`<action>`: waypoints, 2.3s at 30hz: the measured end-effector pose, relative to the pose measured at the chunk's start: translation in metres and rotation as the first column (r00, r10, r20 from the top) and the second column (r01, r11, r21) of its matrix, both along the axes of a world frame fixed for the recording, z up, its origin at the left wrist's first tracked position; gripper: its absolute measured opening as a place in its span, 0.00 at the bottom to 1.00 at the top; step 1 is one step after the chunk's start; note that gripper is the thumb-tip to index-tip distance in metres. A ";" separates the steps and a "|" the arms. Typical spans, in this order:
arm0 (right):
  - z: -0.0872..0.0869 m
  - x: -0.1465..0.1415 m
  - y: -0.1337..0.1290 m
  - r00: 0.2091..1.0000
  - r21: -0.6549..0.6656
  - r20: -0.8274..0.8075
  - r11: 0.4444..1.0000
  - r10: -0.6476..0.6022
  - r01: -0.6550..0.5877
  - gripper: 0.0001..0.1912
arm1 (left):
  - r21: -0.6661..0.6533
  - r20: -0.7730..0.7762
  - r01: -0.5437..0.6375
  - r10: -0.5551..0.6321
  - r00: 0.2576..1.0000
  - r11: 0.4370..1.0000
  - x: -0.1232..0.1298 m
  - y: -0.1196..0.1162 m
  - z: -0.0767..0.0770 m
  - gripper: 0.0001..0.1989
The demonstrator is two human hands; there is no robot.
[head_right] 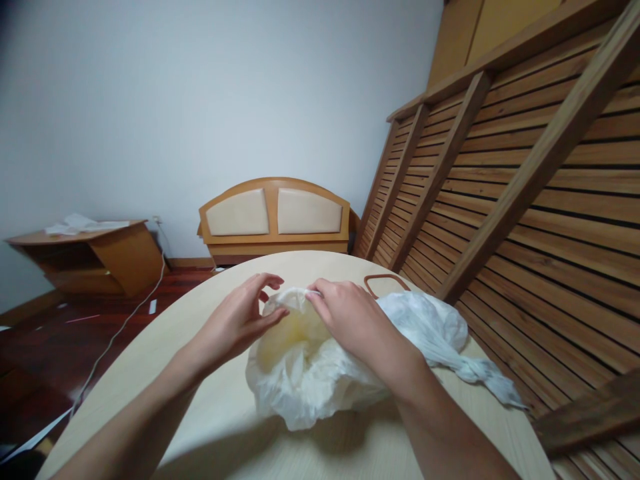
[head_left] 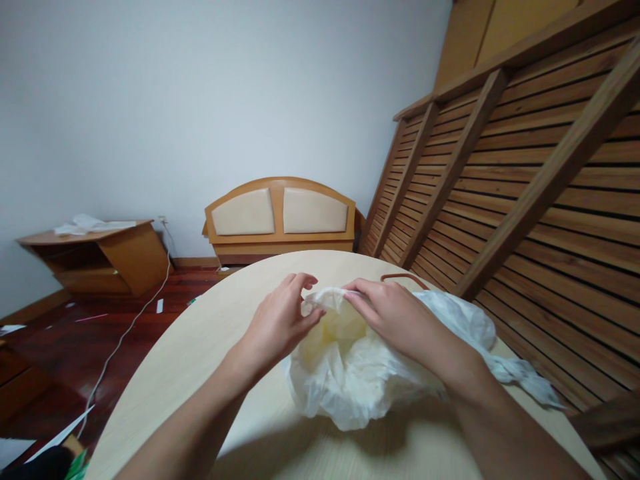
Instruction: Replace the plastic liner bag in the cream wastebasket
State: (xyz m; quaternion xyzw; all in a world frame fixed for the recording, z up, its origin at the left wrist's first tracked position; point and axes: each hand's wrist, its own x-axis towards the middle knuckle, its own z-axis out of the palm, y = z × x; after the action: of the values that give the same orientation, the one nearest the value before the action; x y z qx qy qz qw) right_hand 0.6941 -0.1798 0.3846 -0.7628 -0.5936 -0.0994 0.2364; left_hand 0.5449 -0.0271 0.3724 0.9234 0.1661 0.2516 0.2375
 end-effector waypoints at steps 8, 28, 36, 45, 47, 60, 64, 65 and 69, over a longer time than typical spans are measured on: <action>0.000 0.003 -0.007 0.991 -0.070 0.081 0.991 -0.106 0.111 0.15 | -0.092 -0.008 0.016 -0.017 1.000 0.996 0.011 0.003 -0.011 0.20; 0.002 0.007 -0.001 0.982 0.032 0.067 0.984 -0.179 0.177 0.13 | -0.214 0.032 0.233 -0.232 0.972 0.949 0.012 -0.004 -0.024 0.32; 0.002 0.007 -0.003 0.995 0.051 0.022 0.994 -0.094 0.093 0.12 | -0.368 0.088 0.322 -0.312 0.946 0.872 0.013 -0.007 -0.023 0.30; 0.000 0.012 -0.002 0.991 0.026 -0.043 0.992 -0.123 0.124 0.14 | -0.378 0.029 0.238 -0.245 0.969 0.895 0.016 -0.007 -0.024 0.31; 0.000 0.010 -0.001 0.992 0.036 -0.079 0.995 -0.093 0.096 0.13 | -0.343 0.057 0.205 -0.197 0.979 0.917 0.019 -0.009 -0.023 0.29; 0.005 0.000 -0.004 0.963 0.063 -0.189 0.981 0.190 -0.181 0.12 | -0.185 0.034 0.083 -0.078 0.996 0.979 0.021 -0.011 -0.018 0.11; 0.007 0.003 -0.009 0.983 0.033 -0.131 0.992 0.128 -0.125 0.10 | -0.166 0.061 0.085 -0.076 0.995 0.982 0.021 -0.010 -0.021 0.14; 0.008 0.002 -0.010 0.983 0.033 -0.127 0.991 0.135 -0.132 0.11 | -0.160 0.073 0.086 -0.075 0.995 0.983 0.021 -0.010 -0.021 0.13; 0.011 -0.003 -0.011 0.981 0.040 -0.126 0.989 0.145 -0.141 0.11 | -0.154 0.093 0.069 -0.055 0.994 0.986 0.020 -0.010 -0.019 0.08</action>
State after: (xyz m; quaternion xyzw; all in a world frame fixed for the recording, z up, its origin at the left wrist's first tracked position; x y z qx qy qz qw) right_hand 0.6914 -0.1903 0.3953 -0.7192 -0.6289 -0.0422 0.2925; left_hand 0.5645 -0.0374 0.3534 0.8946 0.1460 0.2707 0.3242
